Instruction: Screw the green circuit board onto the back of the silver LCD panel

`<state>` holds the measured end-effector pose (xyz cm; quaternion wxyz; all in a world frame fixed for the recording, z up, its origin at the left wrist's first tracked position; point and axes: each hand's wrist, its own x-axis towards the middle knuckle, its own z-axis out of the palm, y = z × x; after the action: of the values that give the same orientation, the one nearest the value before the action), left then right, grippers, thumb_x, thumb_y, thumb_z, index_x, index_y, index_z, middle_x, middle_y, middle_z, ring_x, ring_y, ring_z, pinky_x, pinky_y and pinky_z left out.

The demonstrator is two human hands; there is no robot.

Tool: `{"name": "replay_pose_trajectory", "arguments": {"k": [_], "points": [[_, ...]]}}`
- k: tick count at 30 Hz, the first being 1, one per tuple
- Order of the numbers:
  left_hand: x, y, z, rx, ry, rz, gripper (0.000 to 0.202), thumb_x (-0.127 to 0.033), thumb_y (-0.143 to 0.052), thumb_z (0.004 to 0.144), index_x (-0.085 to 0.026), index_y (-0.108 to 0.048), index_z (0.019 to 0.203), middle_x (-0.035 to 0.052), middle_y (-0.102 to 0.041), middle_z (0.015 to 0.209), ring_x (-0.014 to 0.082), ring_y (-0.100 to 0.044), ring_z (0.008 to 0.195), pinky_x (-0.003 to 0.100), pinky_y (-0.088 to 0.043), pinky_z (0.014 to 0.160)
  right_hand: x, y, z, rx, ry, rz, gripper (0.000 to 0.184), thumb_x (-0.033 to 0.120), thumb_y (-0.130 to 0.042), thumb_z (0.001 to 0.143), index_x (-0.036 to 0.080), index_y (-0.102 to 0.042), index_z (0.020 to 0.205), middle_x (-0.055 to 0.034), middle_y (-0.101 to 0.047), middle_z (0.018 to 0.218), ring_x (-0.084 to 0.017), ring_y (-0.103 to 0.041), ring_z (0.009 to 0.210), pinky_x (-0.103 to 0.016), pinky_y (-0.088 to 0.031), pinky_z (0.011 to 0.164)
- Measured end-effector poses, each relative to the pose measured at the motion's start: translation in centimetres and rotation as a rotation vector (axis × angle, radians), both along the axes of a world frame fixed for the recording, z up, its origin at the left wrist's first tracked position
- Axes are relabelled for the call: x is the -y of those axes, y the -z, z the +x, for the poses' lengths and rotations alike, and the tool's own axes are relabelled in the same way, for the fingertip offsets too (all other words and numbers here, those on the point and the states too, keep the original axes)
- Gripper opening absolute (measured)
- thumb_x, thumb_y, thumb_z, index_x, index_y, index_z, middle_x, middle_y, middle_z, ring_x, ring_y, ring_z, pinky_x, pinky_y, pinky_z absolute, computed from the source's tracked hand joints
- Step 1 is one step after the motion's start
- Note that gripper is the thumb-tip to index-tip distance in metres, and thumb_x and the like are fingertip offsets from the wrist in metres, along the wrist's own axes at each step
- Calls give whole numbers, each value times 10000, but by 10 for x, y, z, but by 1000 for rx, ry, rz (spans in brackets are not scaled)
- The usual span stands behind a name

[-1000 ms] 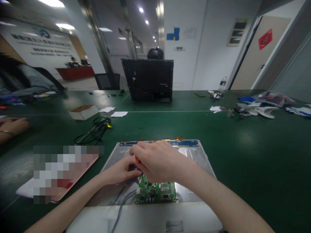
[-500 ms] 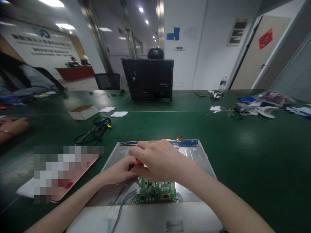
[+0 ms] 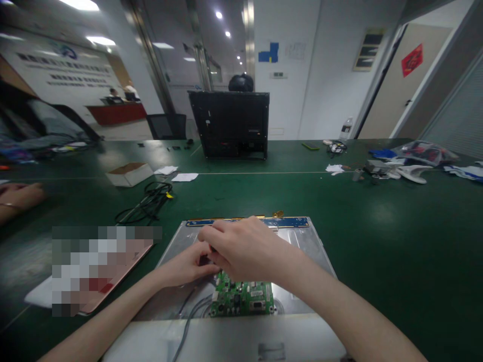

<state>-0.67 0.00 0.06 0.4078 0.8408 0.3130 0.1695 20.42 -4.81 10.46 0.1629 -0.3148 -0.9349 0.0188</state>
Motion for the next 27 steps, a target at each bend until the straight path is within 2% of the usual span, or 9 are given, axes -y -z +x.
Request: {"name": "replay_pose_trajectory", "arguments": {"k": [5, 7, 11, 16, 22, 27], "points": [[-2, 0, 1, -16, 13, 6, 22, -180, -618, 767, -163, -615, 751, -10, -617, 740, 151, -550, 687, 234, -427, 635, -2, 0, 0, 56, 30, 34, 124, 300, -483, 948, 188, -531, 923, -8, -635, 851, -116, -518, 644, -275, -190, 500], [-3, 2, 0, -26, 11, 20, 42, -199, -622, 772, -162, -618, 753, -11, -611, 733, 153, -546, 691, 235, -423, 634, -1, 0, 1, 52, 21, 29, 127, 298, -480, 944, 183, -532, 934, -19, -636, 872, -122, -526, 669, -277, -207, 504], [-1, 5, -1, -20, 5, 36, 55, -183, -596, 798, -162, -642, 779, -2, -645, 772, 175, -577, 741, 255, -442, 678, 2, -4, 1, 17, -35, -19, 128, 217, -466, 894, 169, -519, 1000, -47, -615, 1006, -141, -543, 773, -283, -291, 543], [2, 1, -1, -23, -15, 35, 46, -146, -621, 779, -165, -654, 805, 4, -676, 826, 187, -596, 794, 265, -463, 724, 3, -4, 2, 30, -47, -60, 192, 162, -473, 821, 163, -503, 1010, -50, -604, 966, -142, -512, 725, -290, -290, 535], [0, -1, -1, -23, -1, 24, 71, -111, -622, 760, -169, -647, 791, -6, -669, 783, 164, -593, 747, 250, -459, 699, 1, -1, 0, 8, -26, -40, 151, 176, -437, 872, 165, -515, 1002, -48, -623, 978, -129, -511, 691, -283, -243, 520], [-1, 2, -1, -29, 11, 18, 34, -158, -609, 783, -163, -643, 787, -2, -660, 767, 161, -585, 720, 242, -450, 668, 0, -1, 0, 15, -11, 0, 105, 215, -447, 929, 181, -526, 990, -26, -625, 946, -119, -512, 701, -268, -217, 506]]}}
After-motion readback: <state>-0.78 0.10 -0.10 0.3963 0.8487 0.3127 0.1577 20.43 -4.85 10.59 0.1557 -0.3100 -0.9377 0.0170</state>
